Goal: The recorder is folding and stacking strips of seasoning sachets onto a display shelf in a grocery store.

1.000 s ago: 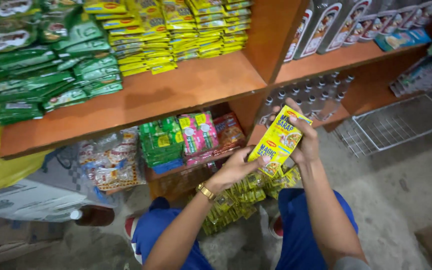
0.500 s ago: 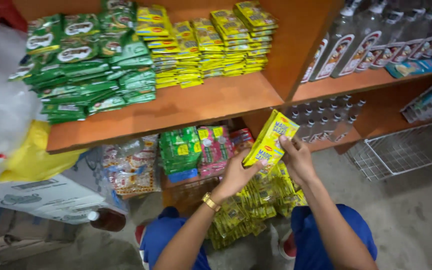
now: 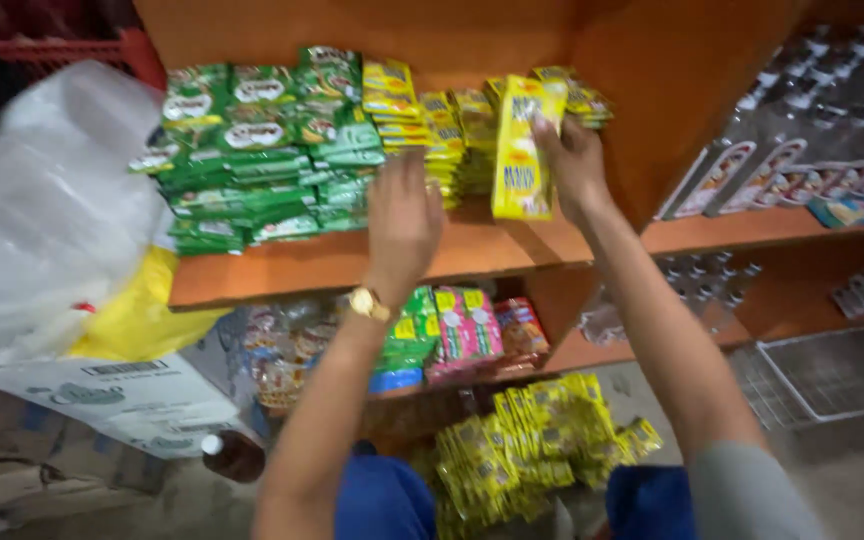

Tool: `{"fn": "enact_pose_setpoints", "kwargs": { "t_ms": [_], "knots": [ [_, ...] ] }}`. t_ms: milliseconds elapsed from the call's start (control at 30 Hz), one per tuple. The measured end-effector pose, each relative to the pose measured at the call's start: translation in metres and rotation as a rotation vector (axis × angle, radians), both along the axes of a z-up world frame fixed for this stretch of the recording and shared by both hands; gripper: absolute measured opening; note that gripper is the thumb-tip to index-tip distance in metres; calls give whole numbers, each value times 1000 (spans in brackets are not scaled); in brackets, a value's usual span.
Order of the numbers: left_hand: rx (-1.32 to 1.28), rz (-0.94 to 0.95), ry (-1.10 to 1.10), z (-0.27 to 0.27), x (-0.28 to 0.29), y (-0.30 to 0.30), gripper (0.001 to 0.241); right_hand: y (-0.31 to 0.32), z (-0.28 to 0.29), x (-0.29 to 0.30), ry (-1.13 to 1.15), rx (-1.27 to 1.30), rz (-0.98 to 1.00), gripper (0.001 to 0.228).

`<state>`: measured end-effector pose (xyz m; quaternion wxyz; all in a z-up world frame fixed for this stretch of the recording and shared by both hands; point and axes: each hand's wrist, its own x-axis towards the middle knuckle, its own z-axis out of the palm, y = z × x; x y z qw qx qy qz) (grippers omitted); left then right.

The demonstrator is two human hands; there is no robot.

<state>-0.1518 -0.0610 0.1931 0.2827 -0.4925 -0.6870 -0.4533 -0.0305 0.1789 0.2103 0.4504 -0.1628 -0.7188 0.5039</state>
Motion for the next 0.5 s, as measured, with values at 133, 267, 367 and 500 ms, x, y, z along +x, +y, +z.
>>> {"fn": "enact_pose_setpoints", "kwargs": {
  "t_ms": [133, 267, 367, 500],
  "knots": [
    [-91, 254, 210, 32, -65, 15, 51, 36, 29, -82, 22, -105, 59, 27],
    [-260, 458, 385, 17, -99, 35, 56, 101, 1, -178, 86, -264, 83, 24],
    [-282, 348, 316, 11, -112, 43, 60, 127, -12, -224, 113, -133, -35, 25],
    [-297, 315, 297, 3, -110, 40, 56, 91, 0, -212, -326, 181, -262, 30]
  ]
}}
